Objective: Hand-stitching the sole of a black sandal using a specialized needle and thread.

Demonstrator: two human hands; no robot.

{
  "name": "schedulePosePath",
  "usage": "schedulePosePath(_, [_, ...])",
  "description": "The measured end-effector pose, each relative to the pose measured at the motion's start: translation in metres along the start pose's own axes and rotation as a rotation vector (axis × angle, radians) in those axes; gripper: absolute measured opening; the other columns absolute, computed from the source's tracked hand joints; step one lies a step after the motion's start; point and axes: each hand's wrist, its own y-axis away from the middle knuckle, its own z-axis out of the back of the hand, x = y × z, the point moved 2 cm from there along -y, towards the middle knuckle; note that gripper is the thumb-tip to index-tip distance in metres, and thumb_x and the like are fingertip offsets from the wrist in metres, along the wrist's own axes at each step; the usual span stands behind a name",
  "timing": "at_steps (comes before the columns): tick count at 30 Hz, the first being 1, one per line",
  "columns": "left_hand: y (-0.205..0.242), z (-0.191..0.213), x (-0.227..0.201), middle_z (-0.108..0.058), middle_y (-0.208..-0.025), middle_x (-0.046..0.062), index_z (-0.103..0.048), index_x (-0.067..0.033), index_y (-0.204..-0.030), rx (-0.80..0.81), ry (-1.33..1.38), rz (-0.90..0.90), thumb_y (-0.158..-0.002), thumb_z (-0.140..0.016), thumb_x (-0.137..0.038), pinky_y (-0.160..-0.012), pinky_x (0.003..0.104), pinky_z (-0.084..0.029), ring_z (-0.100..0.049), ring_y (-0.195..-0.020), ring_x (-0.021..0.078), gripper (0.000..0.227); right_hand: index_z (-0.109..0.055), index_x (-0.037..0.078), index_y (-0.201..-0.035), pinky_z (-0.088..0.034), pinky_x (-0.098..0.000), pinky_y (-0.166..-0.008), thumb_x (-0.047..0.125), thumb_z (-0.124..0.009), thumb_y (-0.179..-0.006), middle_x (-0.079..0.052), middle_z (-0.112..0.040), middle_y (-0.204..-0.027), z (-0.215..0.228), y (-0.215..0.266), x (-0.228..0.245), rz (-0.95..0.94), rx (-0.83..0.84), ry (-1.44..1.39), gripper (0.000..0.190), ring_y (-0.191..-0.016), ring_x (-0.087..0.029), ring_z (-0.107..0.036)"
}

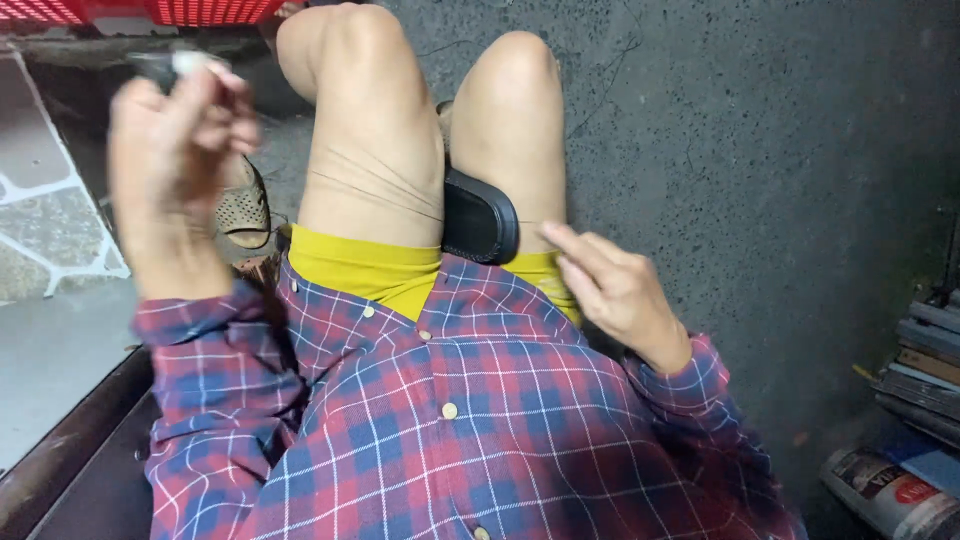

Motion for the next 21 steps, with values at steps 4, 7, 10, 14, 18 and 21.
schedulePosePath(4, [0.011, 0.058, -0.011, -0.058, -0.087, 0.001, -0.075, -0.0173, -0.100, -0.377, -1.713, -0.103, -0.102, -0.082, -0.033, -0.064, 0.031, -0.046, -0.058, -0.075, 0.0185, 0.017, -0.060, 0.020, -0.128, -0.051, -0.0428, -0.057, 0.014, -0.048, -0.094, -0.013, -0.062, -0.078, 0.001, -0.016, 0.025, -0.006, 0.165, 0.186, 0.036, -0.067, -0.035, -0.064])
schedulePosePath(7, [0.014, -0.036, -0.030, -0.058, -0.106, 0.010, -0.074, -0.0068, -0.099, -0.473, -1.955, -0.299, -0.083, -0.089, -0.022, -0.076, 0.038, -0.047, -0.056, -0.090, 0.0289, 0.026, -0.057, 0.022, -0.130, -0.051, -0.0448, -0.058, 0.015, -0.046, -0.094, -0.014, -0.060, -0.075, 0.002, -0.022, 0.026, -0.033, 0.222, 0.214, 0.038, -0.066, -0.037, -0.063])
schedulePosePath(10, [0.016, -0.112, -0.018, -0.063, -0.103, 0.016, -0.066, 0.0004, -0.084, -0.094, -1.446, -0.525, -0.082, -0.083, -0.008, -0.083, 0.039, -0.047, -0.059, -0.094, 0.0335, 0.019, -0.055, 0.029, -0.131, -0.052, -0.0431, -0.058, 0.020, -0.044, -0.094, -0.009, -0.059, -0.074, 0.000, -0.020, 0.017, -0.041, 0.267, 0.288, 0.039, -0.066, -0.034, -0.064])
schedulePosePath(14, [0.018, -0.166, 0.019, -0.063, -0.105, 0.026, -0.063, 0.0099, -0.073, 0.539, -1.013, -0.483, -0.082, -0.073, -0.010, -0.082, 0.050, -0.050, -0.060, -0.096, 0.0446, 0.024, -0.051, 0.039, -0.132, -0.053, -0.0420, -0.056, 0.027, -0.044, -0.093, -0.004, -0.057, -0.072, 0.004, -0.022, 0.019, -0.011, 0.298, 0.470, 0.041, -0.062, -0.029, -0.064])
schedulePosePath(18, [0.005, -0.171, 0.055, -0.064, -0.102, 0.019, -0.065, 0.0062, -0.075, 0.652, -1.049, -0.426, -0.079, -0.076, -0.013, -0.079, 0.046, -0.052, -0.061, -0.094, 0.0393, 0.022, -0.052, 0.040, -0.131, -0.054, -0.0408, -0.056, 0.026, -0.043, -0.094, -0.004, -0.057, -0.071, 0.012, -0.026, 0.032, -0.002, 0.313, 0.570, 0.040, -0.060, -0.027, -0.065])
schedulePosePath(21, [-0.001, -0.172, 0.066, -0.065, -0.099, 0.018, -0.066, 0.0054, -0.068, 0.711, -1.044, -0.388, -0.079, -0.075, -0.014, -0.077, 0.043, -0.053, -0.061, -0.088, 0.0382, 0.024, -0.052, 0.040, -0.130, -0.054, -0.0382, -0.053, 0.025, -0.042, -0.094, -0.001, -0.056, -0.070, 0.018, -0.033, 0.046, 0.020, 0.330, 0.650, 0.040, -0.058, -0.024, -0.065])
